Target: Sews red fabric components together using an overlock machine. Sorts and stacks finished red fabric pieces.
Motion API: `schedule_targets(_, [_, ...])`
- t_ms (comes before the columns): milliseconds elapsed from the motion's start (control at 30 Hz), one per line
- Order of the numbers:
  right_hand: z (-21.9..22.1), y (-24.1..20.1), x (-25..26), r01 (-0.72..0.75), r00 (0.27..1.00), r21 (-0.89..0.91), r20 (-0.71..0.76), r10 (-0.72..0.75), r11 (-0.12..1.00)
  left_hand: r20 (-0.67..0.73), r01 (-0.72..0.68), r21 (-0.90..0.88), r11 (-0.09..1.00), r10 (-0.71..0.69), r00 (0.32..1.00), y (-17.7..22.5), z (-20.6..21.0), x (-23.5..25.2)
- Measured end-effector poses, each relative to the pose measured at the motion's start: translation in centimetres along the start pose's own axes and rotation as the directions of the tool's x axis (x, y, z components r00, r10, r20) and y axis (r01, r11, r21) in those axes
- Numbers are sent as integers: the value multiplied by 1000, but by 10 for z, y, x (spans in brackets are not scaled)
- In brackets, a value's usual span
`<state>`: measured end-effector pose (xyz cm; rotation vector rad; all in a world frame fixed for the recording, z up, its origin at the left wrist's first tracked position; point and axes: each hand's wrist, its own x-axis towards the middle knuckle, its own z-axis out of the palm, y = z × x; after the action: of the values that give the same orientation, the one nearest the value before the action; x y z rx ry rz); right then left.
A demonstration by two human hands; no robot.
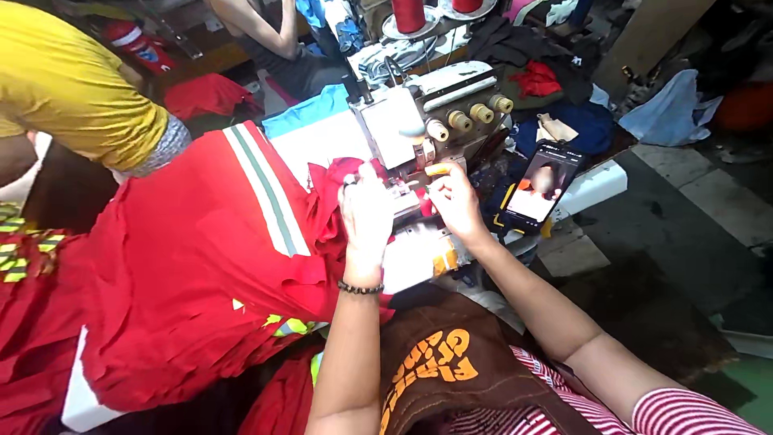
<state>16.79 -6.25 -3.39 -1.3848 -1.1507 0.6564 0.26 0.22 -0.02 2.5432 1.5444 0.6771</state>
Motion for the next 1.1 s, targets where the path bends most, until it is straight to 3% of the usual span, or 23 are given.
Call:
schedule_targets(133, [7, 5, -20, 50, 998, -108, 32, -47, 993, 59, 98, 102, 990, -104, 993, -16, 0, 47])
schedule_targets(200, [16, 7, -34, 197, 974, -121, 136, -181, 973, 117, 158, 91, 983, -168, 979, -26, -6, 66])
schedule_targets(267, [27, 13, -46, 416, 882, -135, 301, -363, 899, 139, 167, -12, 986, -163, 977, -40, -17, 67])
schedule_targets(333, [41, 22, -55, 602, 730, -116, 481, -485, 790, 64, 151, -127, 980, -144, 988, -47, -32, 45])
schedule_targets(400, [57, 30, -58, 709, 560, -22, 626, -543, 705, -103, 66, -186, 980, -86, 991, -46, -48, 3])
schedule_targets(467, [70, 38, -59, 761, 435, 34, 714, -548, 648, -256, -10, -255, 967, -57, 965, -52, -59, -32])
schedule_targets(500, [75, 42, -59, 785, 398, 40, 731, -554, 618, -299, -23, -313, 950, -76, 951, -54, -61, -46])
schedule_targets(567, [78, 41, -54, 786, 396, 62, 714, -577, 616, -341, -70, -482, 873, -113, 933, -53, -62, -80])
schedule_targets(667, [74, 29, -47, 726, 527, 53, 598, -604, 686, -224, -38, -749, 662, -199, 954, -43, -59, -129])
schedule_targets(733, [70, 13, -42, 699, 620, 86, 422, -662, 709, -27, 88, -891, 445, -244, 969, -32, -54, -150])
schedule_targets(800, [60, -14, -37, 673, 658, 193, 285, -697, 714, 212, 249, -945, 214, -179, 961, -25, -49, -160])
schedule_targets(900, [31, -60, -42, 639, 638, 314, 293, -712, 702, 385, 373, -921, -110, -115, 916, -18, -48, -149])
schedule_targets(1000, [0, -97, -56, 660, 577, 411, 260, -774, 629, 352, 224, -840, -494, -182, 918, -24, -52, -130])
schedule_targets(1033, [-10, -108, -62, 679, 560, 419, 235, -794, 603, 325, 172, -820, -546, -197, 925, -28, -53, -125])
schedule_targets(1100, [-32, -127, -73, 678, 536, 459, 225, -813, 574, 294, 136, -841, -523, -233, 927, -36, -54, -114])
